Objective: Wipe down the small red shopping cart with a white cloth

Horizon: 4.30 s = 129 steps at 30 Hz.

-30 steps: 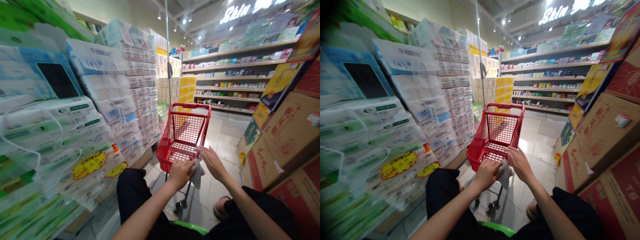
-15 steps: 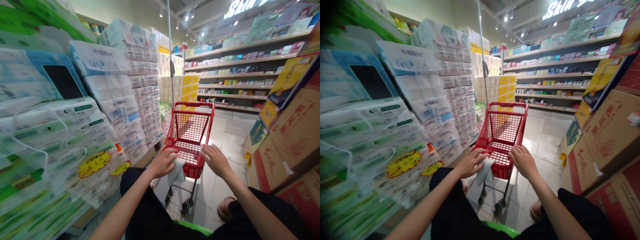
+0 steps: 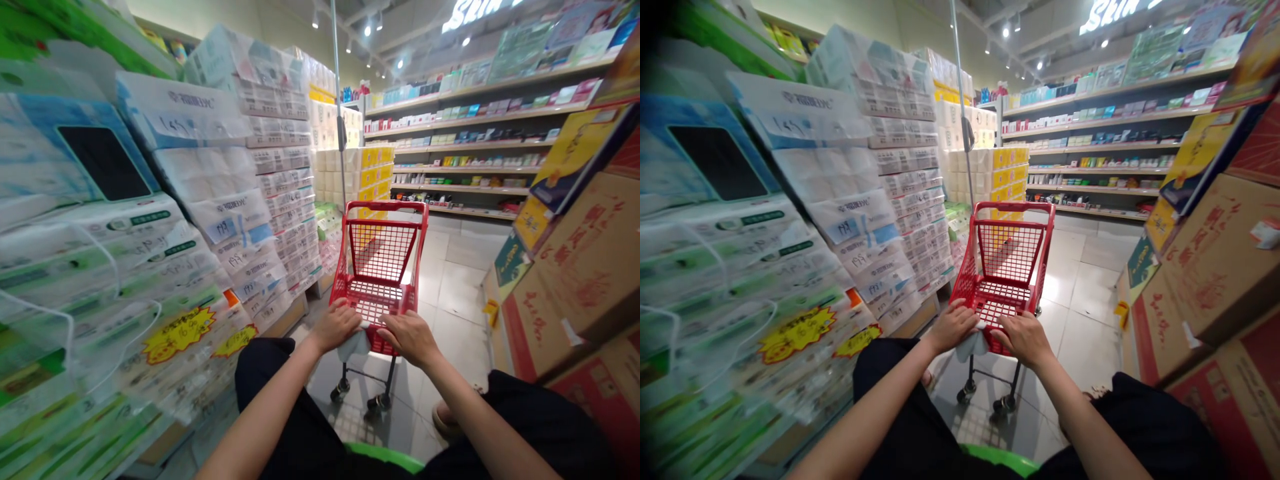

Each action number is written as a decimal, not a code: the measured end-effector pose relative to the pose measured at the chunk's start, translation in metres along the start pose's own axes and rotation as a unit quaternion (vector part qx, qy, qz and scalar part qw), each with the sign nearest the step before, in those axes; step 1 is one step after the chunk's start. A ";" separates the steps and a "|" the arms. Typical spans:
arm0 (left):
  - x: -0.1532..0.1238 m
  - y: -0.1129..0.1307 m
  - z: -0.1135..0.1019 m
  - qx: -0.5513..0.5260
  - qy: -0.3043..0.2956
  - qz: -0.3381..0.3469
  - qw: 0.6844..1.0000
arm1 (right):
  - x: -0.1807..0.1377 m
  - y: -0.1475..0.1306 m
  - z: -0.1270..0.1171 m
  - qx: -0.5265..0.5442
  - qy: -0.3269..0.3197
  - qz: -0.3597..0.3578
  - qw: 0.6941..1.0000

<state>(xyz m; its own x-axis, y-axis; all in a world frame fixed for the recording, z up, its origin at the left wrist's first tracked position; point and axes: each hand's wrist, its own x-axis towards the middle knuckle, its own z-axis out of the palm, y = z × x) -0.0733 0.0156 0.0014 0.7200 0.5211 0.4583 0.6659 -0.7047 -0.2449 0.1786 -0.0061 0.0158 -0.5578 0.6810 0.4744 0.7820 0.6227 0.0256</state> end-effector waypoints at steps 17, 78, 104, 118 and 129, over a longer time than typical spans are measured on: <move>0.042 0.048 0.013 -0.032 0.034 -0.075 0.996 | 0.002 0.012 -0.015 -0.056 -0.043 0.085 0.994; 0.052 -0.131 -0.029 0.068 0.009 -0.150 0.986 | -0.024 0.016 -0.047 0.063 -0.183 0.279 0.941; 0.053 0.009 0.006 0.007 0.029 0.023 0.999 | -0.020 0.006 -0.032 0.033 -0.156 0.242 0.957; 0.061 -0.023 -0.001 -0.024 0.028 -0.161 0.986 | -0.006 -0.006 -0.025 0.030 -0.128 0.231 0.964; 0.061 0.045 -0.002 -0.141 -0.009 0.022 0.990 | -0.014 -0.002 -0.024 0.051 -0.092 0.221 0.969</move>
<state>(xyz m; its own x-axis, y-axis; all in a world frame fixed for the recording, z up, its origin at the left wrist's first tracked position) 0.0006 0.0146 0.0201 0.7526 0.4935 0.4359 0.5541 -0.8323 -0.0145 0.1911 -0.0263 0.0307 -0.2217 0.9418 0.2528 0.9297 0.2824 -0.2365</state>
